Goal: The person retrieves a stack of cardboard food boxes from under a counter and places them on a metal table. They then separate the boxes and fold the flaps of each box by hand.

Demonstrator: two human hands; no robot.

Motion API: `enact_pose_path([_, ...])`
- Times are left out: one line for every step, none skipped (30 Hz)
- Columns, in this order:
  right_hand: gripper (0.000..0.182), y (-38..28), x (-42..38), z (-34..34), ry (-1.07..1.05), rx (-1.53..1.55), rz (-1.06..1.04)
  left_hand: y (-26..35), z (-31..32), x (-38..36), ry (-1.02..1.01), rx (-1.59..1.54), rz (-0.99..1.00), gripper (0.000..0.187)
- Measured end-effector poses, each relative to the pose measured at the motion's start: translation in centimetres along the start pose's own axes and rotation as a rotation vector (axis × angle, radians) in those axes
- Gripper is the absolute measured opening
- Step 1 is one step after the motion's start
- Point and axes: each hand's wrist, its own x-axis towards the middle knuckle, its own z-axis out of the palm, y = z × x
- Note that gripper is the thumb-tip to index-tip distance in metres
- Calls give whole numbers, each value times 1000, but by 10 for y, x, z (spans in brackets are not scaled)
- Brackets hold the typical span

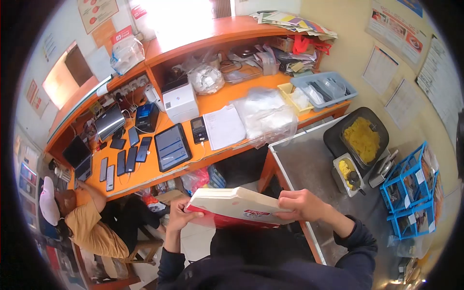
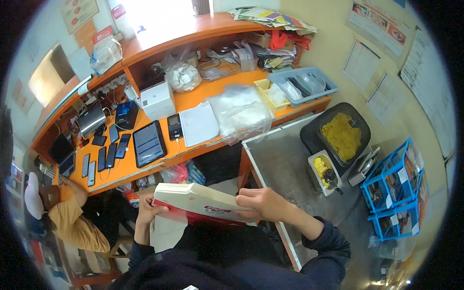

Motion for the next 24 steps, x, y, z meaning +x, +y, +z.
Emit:
enact_pose_path([27,1,2,1,-9,-18,-13,-1,0,1,6,-6,-12,26])
enact_pose_path([27,1,3,1,-24,-30,-20,-1,-1,2,13,-12,-25,26])
enact_pose_path([27,1,5,2,-36,-42,-29,-3,-3,2,10,-10,-24,27])
enact_pose_path([27,2,7,3,-46,-53,-39,-5,-7,3,7,-5,-23,27])
enact_pose_path([26,5,10,6,2,-45,-39,-6,-10,3,1,3,-22,28])
enact_pose_path([26,8,12,9,53,-38,-36,-6,-11,2,24,-25,-25,29])
enact_pose_path([26,10,13,10,106,-33,-32,-6,-11,2,44,-53,-28,29])
enact_pose_path([28,9,17,13,197,-21,-50,-7,-11,1,64,-81,-30,30])
enact_pose_path([30,7,24,17,288,-8,-67,-11,-13,0,65,-89,-24,31])
enact_pose_path([32,7,27,21,379,9,-83,-18,-17,-1,68,-95,-21,31])
enact_pose_path([33,7,28,22,369,-17,-110,-24,-20,-1,70,-101,-20,32])
enact_pose_path([33,8,28,23,359,-46,-138,-27,-22,-1,66,-112,-26,32])
enact_pose_path([34,8,29,23,349,-77,-166,-30,-23,1,62,-124,-30,33])
enact_pose_path([33,8,27,25,353,-77,-167,-33,-24,3,57,-137,-34,33])
enact_pose_path([33,8,25,28,356,-76,-167,-37,-25,6,48,-131,-43,33])
enact_pose_path([33,7,23,30,358,-75,-166,-43,-27,9,38,-126,-52,33])
enact_pose_path([31,4,23,30,328,-85,-147,-48,-28,11,28,-121,-62,33])
enact_pose_path([30,-1,23,28,300,-94,-128,-52,-29,13,13,-114,-71,33])
enact_pose_path([28,-6,22,27,272,-104,-110,-56,-29,16,-2,-106,-79,32])
enact_pose_path([25,-10,21,25,226,-107,-84,-59,-28,19,-18,-99,-86,32])
enact_pose_path([22,-13,20,23,179,-110,-60,-60,-27,22,-39,-100,-90,32])
enact_pose_path([20,-16,18,22,132,-113,-35,-61,-24,24,-58,-103,-95,32])
enact_pose_path([19,-18,15,21,110,-111,-15,-63,-21,26,-76,-105,-99,31])
enact_pose_path([18,-21,11,22,88,-108,5,-67,-20,29,-107,-82,-91,31])
